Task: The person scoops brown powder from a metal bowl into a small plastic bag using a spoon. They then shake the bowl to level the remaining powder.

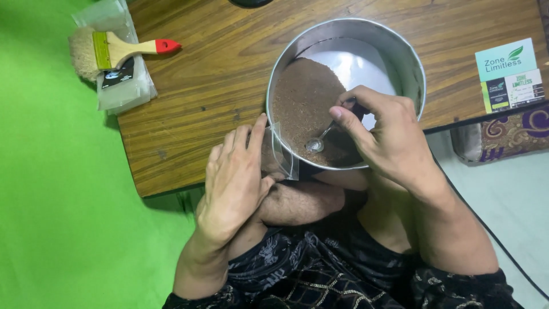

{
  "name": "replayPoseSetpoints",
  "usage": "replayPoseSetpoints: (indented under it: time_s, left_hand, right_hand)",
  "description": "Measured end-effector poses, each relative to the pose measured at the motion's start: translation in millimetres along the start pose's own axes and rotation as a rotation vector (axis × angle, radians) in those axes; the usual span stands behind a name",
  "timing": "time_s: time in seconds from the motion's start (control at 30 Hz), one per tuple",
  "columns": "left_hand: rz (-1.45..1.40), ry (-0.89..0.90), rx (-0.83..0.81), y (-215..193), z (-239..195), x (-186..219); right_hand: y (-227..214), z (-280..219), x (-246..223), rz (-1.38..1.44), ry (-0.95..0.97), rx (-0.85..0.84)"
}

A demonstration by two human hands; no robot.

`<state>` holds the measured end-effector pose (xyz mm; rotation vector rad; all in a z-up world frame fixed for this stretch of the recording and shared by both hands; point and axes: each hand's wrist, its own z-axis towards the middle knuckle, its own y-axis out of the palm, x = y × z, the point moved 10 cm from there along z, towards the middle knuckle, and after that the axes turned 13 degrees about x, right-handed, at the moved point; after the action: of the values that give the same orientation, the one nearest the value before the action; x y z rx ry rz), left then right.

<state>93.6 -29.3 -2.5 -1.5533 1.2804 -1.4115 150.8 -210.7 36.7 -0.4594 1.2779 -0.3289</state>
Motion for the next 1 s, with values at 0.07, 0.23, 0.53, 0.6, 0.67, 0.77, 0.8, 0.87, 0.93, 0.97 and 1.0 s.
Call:
replayPoseSetpoints:
  time_s: [0.07, 0.23, 0.53, 0.6, 0.67, 0.77, 0.8, 0.87, 0.93, 0.97, 1.0]
  left_hand:
    - [0.018, 0.001, -0.002, 3, -1, -3]
    - [0.084, 0.09, 0.195, -3, -4, 0]
    - [0.08, 0.086, 0.2, -4, -4, 0]
    - [0.087, 0.086, 0.202, -3, -4, -1]
    - [0.068, 0.09, 0.196, 0, -3, -2]
    - [0.064, 0.092, 0.207, -1, -4, -1]
    - [0.065, 0.091, 0.207, -2, -3, -1]
    - [0.045, 0.087, 0.19, -1, -3, -1]
    - [0.056, 0.091, 0.197, -1, -3, -1]
    - [0.067, 0.094, 0.204, -1, -3, -1]
    - [0.067, 0.095, 0.204, 0, -3, -1]
  right_hand:
    - [2, -1, -5, 0.006, -0.012, -0.028]
    - [3, -1, -12, -0.017, -0.141, -0.06]
    - [7, 0, -5, 0.022, -0.104, -0.115]
    - [8, 0, -7, 0.036, -0.086, -0.128]
    - [6, 1, -9, -0.009, -0.085, -0.08]
    - [10, 0, -2, -0.003, -0.067, -0.107]
    - [9, 1, -4, -0.002, -0.068, -0.107]
    - [7, 2, 0, 0.0, 0.002, -0.104]
    - [9, 3, 5, -0.004, 0.027, -0.114]
    - [10, 3, 8, -0.008, 0.054, -0.124]
    - [10, 4, 10, -0.008, 0.054, -0.123]
